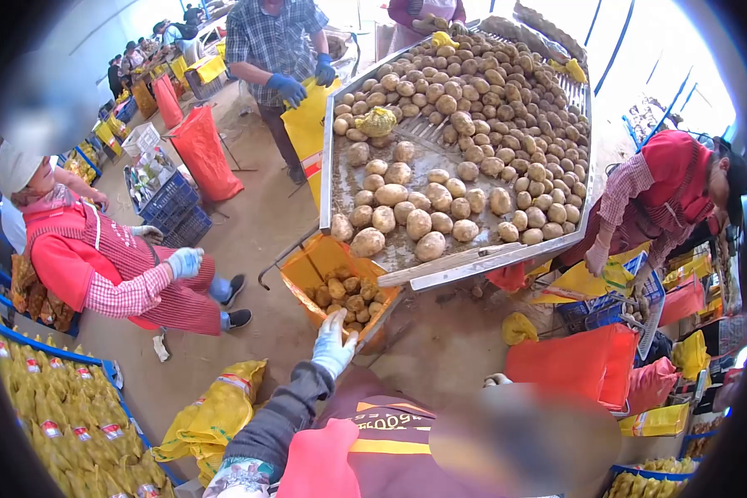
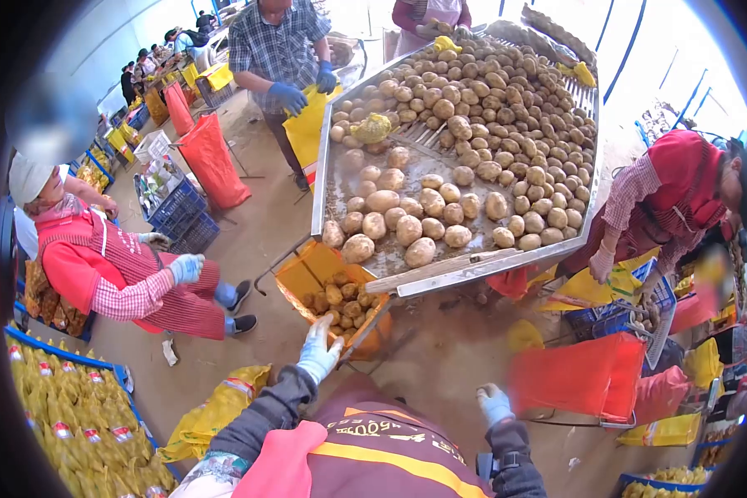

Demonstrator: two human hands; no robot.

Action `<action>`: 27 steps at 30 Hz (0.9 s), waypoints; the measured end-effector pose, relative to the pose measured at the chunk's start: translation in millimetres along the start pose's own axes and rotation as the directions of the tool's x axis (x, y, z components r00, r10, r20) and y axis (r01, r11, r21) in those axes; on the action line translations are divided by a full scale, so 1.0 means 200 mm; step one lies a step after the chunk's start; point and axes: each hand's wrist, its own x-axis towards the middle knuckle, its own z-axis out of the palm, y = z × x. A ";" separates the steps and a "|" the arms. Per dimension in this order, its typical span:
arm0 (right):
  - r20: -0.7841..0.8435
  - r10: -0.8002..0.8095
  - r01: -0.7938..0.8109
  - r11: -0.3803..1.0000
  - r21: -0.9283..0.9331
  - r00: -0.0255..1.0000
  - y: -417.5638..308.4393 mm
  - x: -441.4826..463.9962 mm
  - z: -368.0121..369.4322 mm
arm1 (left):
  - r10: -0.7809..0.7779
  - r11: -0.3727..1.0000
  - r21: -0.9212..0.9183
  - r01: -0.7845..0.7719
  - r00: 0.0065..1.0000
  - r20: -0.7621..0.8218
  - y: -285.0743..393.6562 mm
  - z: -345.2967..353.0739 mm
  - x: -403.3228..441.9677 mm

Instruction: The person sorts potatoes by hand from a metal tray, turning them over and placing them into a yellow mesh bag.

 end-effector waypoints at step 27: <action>-0.098 -0.415 0.279 0.751 -0.599 0.904 -1.69 1.28 -0.36 | 0.041 0.981 0.196 -0.011 0.988 -0.148 0.38 0.42 1.06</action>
